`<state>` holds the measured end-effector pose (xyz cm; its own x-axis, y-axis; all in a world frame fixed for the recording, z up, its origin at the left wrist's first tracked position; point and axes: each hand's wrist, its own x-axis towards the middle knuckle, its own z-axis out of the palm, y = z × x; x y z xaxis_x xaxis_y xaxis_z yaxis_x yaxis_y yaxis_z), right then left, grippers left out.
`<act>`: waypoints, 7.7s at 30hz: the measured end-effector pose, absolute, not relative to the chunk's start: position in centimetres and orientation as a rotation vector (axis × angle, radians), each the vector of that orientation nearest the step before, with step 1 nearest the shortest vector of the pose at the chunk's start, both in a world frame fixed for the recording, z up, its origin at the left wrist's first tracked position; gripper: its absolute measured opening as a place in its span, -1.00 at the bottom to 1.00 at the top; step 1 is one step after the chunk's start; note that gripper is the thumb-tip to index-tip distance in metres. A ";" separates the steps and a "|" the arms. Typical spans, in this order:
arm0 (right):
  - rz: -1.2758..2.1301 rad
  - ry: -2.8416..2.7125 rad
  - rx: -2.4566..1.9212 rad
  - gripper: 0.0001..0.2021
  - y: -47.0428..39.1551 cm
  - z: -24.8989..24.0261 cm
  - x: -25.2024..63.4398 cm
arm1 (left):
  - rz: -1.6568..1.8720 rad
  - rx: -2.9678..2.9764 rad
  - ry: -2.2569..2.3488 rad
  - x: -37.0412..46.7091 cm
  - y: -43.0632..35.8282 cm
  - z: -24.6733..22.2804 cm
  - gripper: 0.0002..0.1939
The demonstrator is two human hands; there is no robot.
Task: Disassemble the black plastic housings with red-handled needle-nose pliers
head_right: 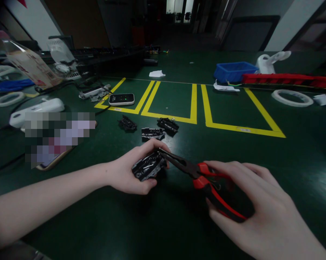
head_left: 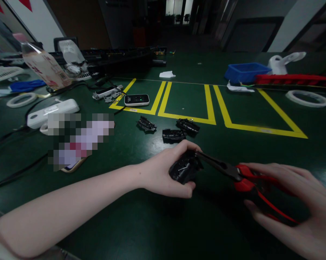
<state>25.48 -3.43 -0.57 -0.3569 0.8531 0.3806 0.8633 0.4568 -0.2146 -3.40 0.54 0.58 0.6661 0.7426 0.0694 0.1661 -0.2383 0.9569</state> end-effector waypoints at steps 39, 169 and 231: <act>-0.109 -2.385 -1.531 -0.59 -2.6 -1.2 25.3 | 0.598 1.876 0.733 -3.1 0.6 -0.4 -0.13; 0.360 -2.437 -1.457 -0.64 -3.0 -0.2 23.3 | 0.475 2.398 0.923 -2.2 -0.4 -0.3 -0.47; 0.284 -2.327 -1.492 -0.62 -2.4 -0.9 24.4 | 0.533 2.176 0.899 -2.3 -0.2 -0.1 -0.51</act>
<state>24.36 -2.38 -0.86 -0.3771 0.9062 0.1913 0.8336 0.4221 -0.3563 -2.31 -0.17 -0.09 0.6728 0.7331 0.0998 0.4395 -0.5045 0.7432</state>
